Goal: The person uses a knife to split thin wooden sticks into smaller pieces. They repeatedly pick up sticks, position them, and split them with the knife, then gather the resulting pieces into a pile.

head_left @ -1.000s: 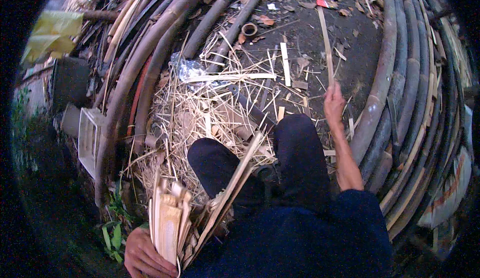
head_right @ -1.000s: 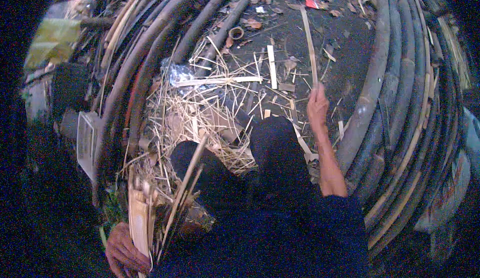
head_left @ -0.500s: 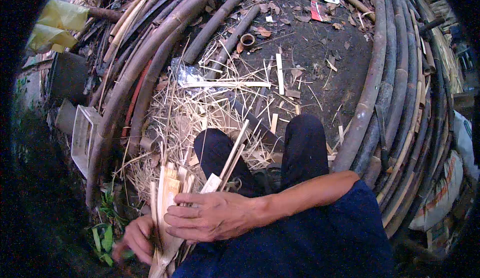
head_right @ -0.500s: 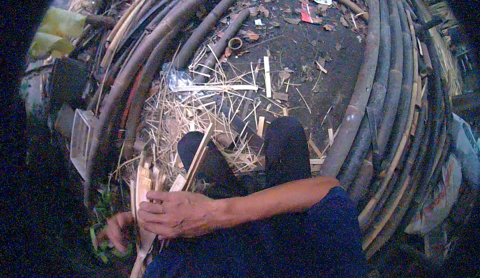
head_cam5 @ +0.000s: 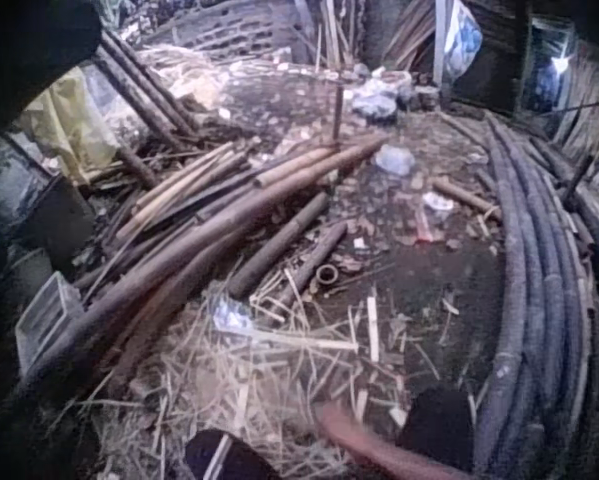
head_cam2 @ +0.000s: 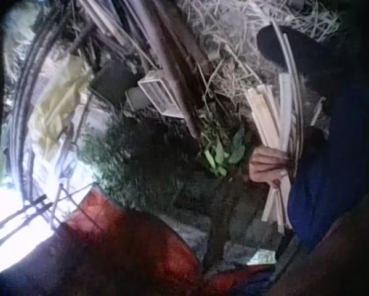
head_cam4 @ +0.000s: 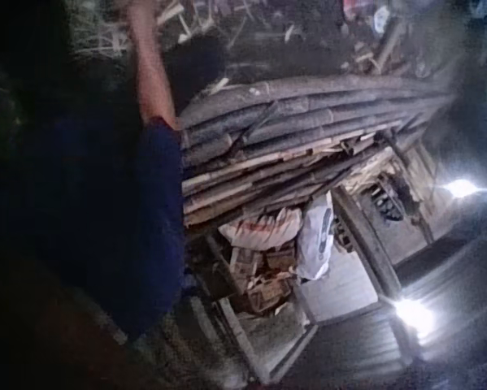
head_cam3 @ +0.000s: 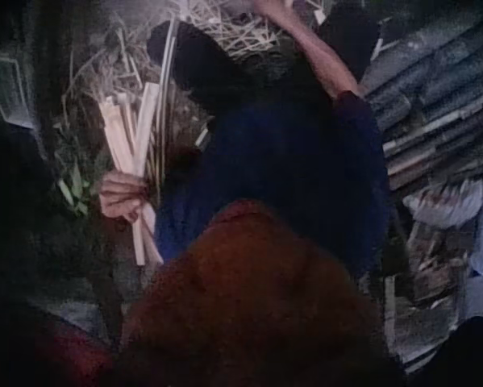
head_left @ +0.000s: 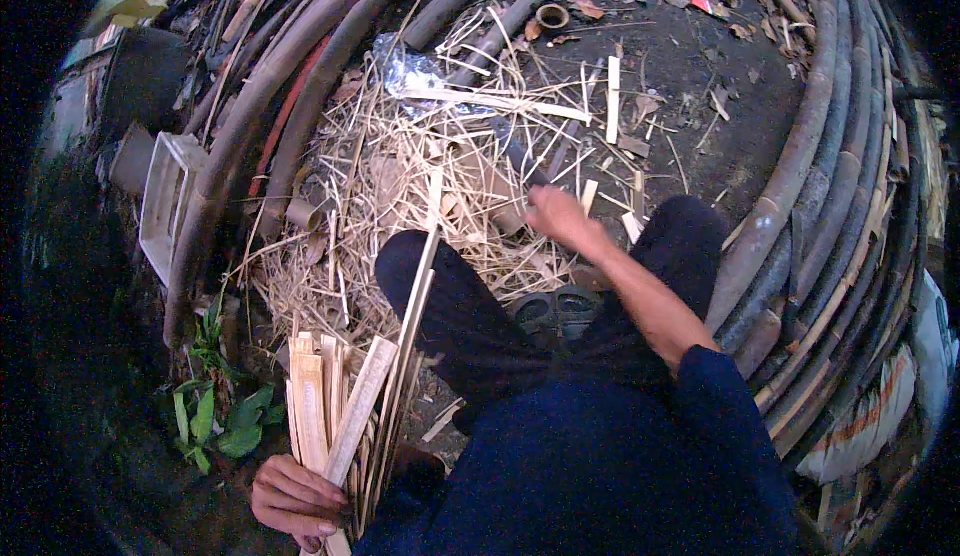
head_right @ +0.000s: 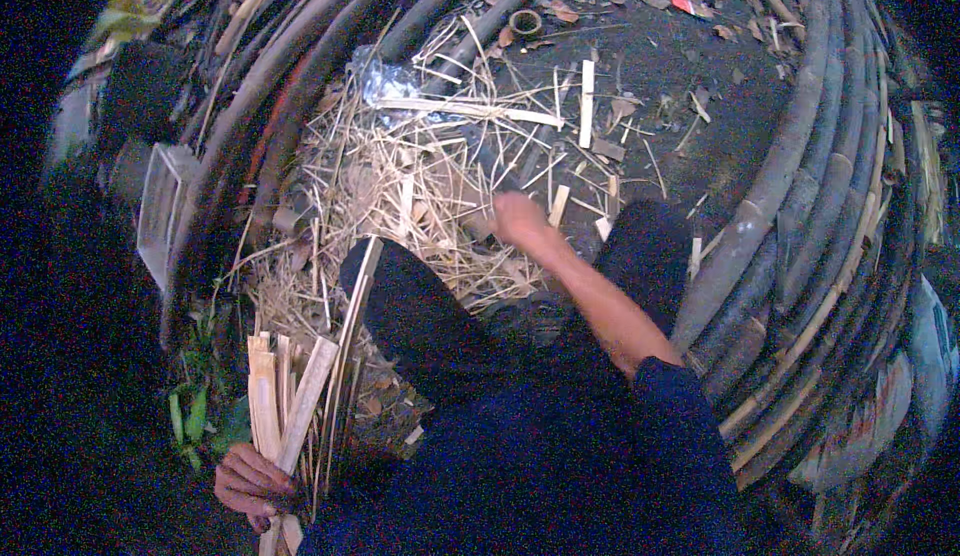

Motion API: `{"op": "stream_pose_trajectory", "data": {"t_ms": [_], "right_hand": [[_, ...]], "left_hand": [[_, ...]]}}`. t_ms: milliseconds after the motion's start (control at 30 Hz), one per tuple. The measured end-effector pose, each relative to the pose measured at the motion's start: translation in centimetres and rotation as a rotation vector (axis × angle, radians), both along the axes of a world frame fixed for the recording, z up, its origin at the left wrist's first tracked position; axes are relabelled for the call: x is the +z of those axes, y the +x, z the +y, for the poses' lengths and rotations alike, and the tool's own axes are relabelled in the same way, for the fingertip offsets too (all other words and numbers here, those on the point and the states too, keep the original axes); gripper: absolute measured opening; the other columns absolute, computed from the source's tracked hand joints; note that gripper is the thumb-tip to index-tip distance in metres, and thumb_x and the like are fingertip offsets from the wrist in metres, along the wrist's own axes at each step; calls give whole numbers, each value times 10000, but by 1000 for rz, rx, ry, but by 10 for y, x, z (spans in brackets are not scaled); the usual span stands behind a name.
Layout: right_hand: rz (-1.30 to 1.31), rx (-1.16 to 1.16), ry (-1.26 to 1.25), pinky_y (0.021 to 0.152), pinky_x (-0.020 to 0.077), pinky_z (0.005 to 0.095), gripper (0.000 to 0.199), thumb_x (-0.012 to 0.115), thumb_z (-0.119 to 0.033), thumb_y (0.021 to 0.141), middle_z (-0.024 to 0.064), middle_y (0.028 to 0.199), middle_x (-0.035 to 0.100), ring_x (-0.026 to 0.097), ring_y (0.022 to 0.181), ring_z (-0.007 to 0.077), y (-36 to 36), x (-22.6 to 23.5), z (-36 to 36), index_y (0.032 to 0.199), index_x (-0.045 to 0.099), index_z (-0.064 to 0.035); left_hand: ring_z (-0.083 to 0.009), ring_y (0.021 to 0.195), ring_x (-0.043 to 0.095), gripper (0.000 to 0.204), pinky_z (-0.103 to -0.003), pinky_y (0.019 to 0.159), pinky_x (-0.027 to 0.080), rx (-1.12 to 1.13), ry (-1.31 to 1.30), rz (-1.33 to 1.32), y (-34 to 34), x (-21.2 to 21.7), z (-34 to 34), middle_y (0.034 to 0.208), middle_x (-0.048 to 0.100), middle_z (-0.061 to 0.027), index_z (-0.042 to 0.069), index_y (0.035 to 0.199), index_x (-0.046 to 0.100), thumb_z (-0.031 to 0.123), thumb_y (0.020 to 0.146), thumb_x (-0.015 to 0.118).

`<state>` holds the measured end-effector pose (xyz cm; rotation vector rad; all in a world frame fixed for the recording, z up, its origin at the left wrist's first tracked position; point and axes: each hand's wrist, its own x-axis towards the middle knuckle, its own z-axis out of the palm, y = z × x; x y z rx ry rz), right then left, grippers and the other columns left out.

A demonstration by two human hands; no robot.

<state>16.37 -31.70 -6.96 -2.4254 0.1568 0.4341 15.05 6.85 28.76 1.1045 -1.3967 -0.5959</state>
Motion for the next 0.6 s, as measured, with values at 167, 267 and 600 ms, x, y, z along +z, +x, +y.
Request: {"op": "stream_pose_trajectory", "data": {"t_ms": [167,267,600], "right_hand": [[-66,-106,-56,893,416,453,678,784,-210,677,234,1129,443,461,1076,398,-9,-28,73,1197,387,-31],[-187,-95,-72,870,420,477,713,782,-206,673,213,1118,484,490,1047,399,-11,-54,66,1236,372,-57],[-107,115,158,744,479,388,303,547,-293,919,170,871,628,620,837,297,55,128,-107,1011,600,-9]], "left_hand": [[-271,678,689,287,-427,703,582,236,40,45,-48,5,44,719,670,-184,-70,951,583,198,871,651],[-241,649,689,275,-367,675,588,263,49,61,-57,4,55,711,676,-165,-69,924,611,201,879,644],[-265,757,689,212,-433,721,576,154,50,73,-61,-32,139,859,676,-184,-32,959,611,125,826,665]]}}
